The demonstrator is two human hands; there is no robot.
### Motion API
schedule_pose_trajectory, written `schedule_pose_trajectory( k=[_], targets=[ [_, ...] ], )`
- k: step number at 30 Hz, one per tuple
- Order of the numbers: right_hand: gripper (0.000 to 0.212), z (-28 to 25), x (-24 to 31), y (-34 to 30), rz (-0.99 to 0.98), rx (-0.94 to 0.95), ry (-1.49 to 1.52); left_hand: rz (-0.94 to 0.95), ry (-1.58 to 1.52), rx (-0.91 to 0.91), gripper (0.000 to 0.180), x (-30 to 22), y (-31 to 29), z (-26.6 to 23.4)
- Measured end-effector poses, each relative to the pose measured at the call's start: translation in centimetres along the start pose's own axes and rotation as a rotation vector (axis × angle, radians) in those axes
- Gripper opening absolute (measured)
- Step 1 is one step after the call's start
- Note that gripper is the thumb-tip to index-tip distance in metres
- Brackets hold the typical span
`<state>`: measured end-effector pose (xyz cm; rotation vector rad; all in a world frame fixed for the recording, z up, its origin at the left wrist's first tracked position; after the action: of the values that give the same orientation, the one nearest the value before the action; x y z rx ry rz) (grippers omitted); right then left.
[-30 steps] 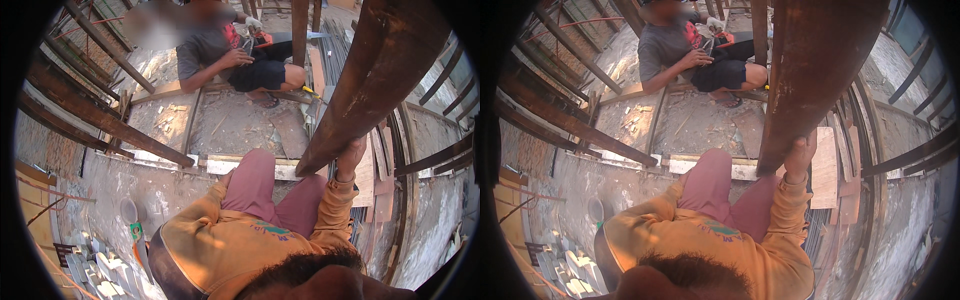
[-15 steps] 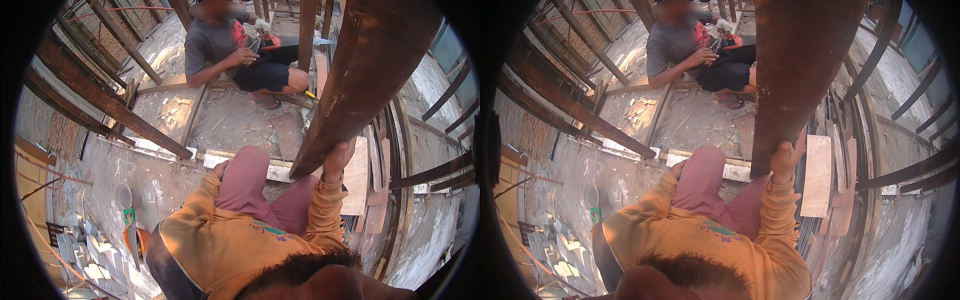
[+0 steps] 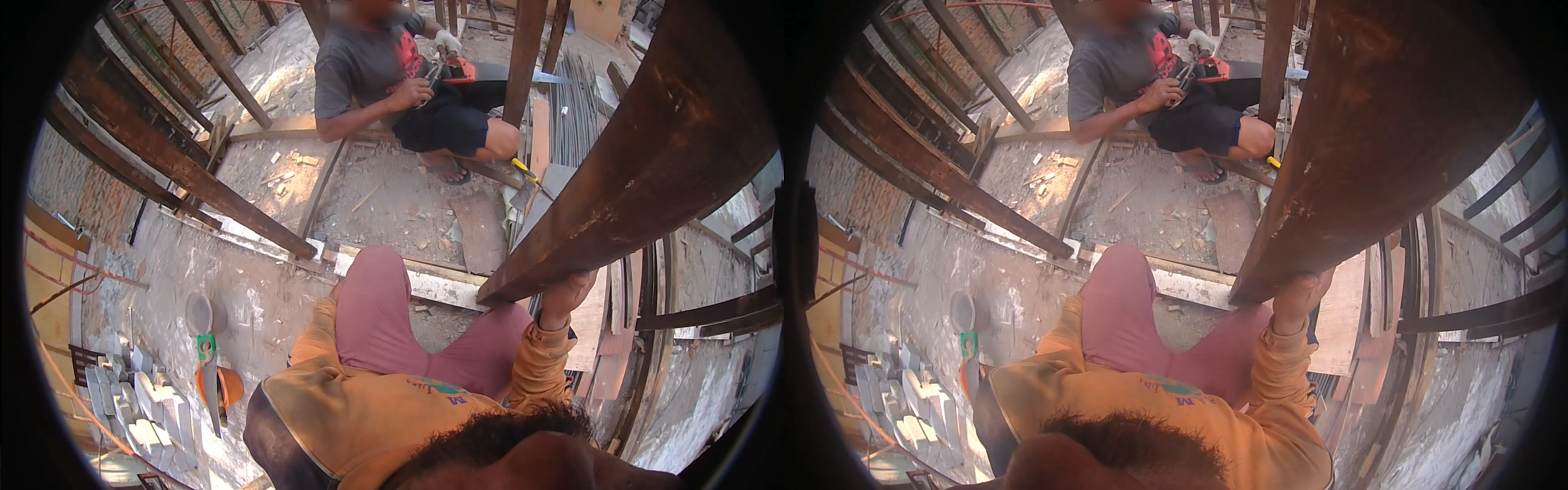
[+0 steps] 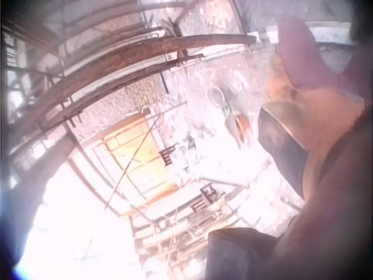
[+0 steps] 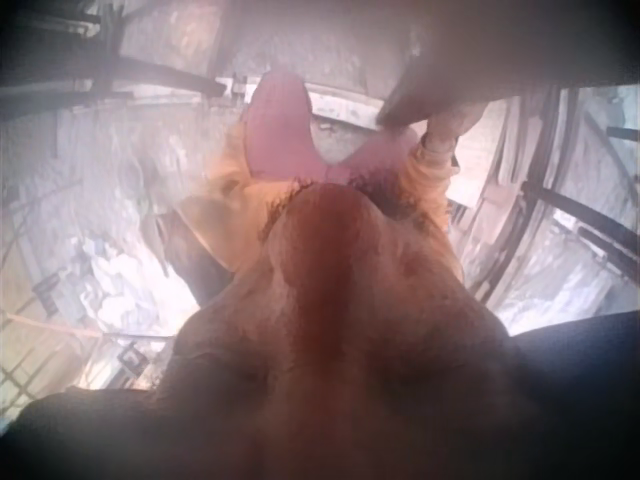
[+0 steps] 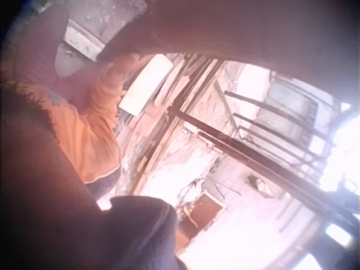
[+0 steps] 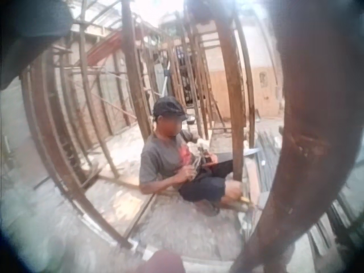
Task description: The person aligns and stabilizes a vertical metal beam within a building frame. The person uses their hands to position the beam, checking its alignment against existing structural members and supporting it while another worker prepares materials nearby.
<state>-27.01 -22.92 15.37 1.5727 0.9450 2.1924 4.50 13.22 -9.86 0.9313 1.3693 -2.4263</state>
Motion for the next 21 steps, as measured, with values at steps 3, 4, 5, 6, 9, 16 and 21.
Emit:
schedule_pose_trajectory(
  k=[3,4,5,6,9,16,21],
  targets=[
    [0.086,-1.4,-1.6,-0.7,0.011,0.017,-0.02,-0.029,-0.05,0.01,0.046,-0.8,-0.7,1.0],
    [0.086,-1.4,-1.3,-0.7,0.013,-0.002,-0.033,-0.038,-0.057,0.021,0.046,-1.5,-0.6,1.7],
    [0.086,-1.2,-0.9,-0.6,0.011,-0.02,-0.047,-0.047,-0.062,0.033,0.046,-2.1,-0.2,2.4],
    [0.086,-1.1,-0.7,-0.6,0.008,-0.039,-0.062,-0.057,-0.061,0.047,0.046,-2.9,0.3,3.2],
    [0.085,-1.2,-0.9,-0.6,-0.045,-0.008,-0.117,-0.043,0.031,0.114,0.046,-5.6,1.6,5.9],
    [0.08,-1.9,-1.9,-1.5,-0.01,-0.113,-0.066,0.246,0.482,0.374,0.049,-12.9,5.0,17.0],
    [0.079,-2.0,-2.5,-2.3,0.162,-0.263,0.005,0.284,0.539,0.653,0.048,-11.4,8.2,28.4]
  ],
)
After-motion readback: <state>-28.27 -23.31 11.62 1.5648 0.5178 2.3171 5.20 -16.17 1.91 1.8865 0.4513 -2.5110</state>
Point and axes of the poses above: each hand's wrist, its own y-axis towards the middle knuckle, its own z-axis out of the palm, x = y × z, the point moved 4 cm from there along y, towards the middle knuckle, and after that the axes turned 3 degrees about -z, right-handed, at the moved point
